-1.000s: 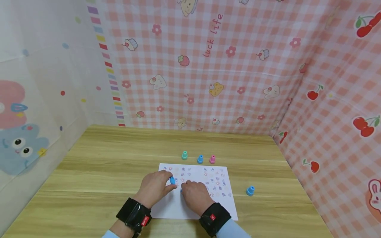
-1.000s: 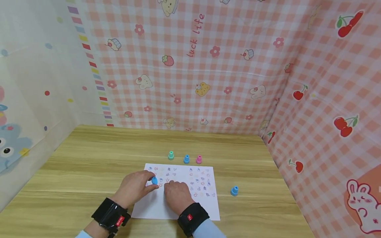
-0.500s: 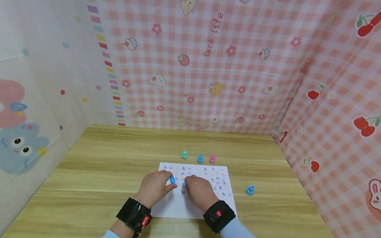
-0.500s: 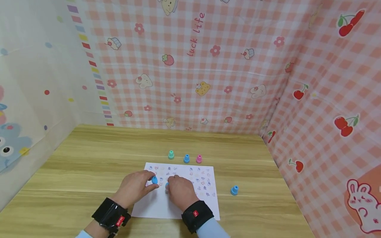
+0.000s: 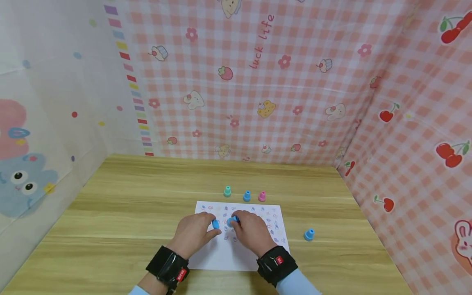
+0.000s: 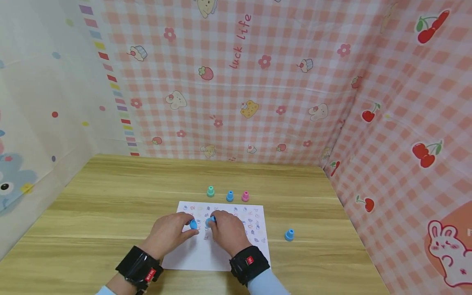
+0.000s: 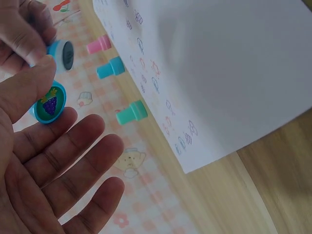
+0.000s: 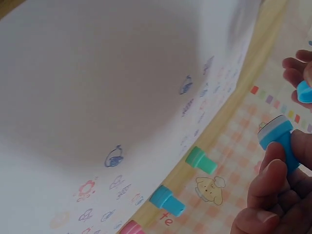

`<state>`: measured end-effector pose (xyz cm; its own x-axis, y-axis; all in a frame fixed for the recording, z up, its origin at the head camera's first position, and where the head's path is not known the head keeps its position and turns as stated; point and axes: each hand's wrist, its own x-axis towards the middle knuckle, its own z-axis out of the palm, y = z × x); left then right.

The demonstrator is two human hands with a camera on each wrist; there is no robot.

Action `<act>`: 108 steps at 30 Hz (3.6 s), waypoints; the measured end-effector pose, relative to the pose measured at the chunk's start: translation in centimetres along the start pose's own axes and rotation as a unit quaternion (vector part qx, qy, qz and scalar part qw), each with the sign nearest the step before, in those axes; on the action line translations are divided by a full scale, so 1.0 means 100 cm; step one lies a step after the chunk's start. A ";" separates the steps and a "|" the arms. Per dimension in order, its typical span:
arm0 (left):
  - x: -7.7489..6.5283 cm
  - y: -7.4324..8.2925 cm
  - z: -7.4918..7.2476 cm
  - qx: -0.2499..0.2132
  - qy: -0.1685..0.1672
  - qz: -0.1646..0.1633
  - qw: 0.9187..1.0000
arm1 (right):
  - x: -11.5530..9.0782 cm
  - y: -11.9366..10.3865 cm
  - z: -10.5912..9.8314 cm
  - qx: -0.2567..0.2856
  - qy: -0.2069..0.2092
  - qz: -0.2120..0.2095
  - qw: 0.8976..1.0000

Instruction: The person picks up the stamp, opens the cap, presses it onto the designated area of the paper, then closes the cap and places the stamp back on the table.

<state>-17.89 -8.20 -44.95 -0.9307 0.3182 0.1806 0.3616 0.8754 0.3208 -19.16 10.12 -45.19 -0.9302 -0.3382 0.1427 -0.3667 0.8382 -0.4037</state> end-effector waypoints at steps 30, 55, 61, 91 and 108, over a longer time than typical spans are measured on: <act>0.002 0.008 -0.002 -0.012 0.041 0.019 0.999 | -0.001 -0.021 -0.012 0.144 -0.025 0.030 0.989; -0.001 0.006 0.001 -0.006 0.054 0.054 0.997 | -0.004 -0.020 -0.009 0.154 -0.030 0.021 0.987; -0.001 0.005 0.003 -0.008 0.043 0.048 0.998 | -0.004 -0.020 -0.010 0.140 -0.035 0.020 0.989; -0.004 0.002 0.005 -0.004 0.029 0.028 0.999 | -0.004 0.030 -0.015 0.024 0.002 0.126 0.992; -0.006 0.001 0.000 -0.004 -0.009 0.001 1.000 | -0.015 0.108 -0.076 -0.042 0.038 0.173 0.983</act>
<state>-17.34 -8.29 -44.98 -0.9309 0.3264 0.1639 0.3635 0.8719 0.3281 -21.86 22.92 -42.90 -0.9969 0.0034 0.0783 -0.0254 0.9311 -0.3638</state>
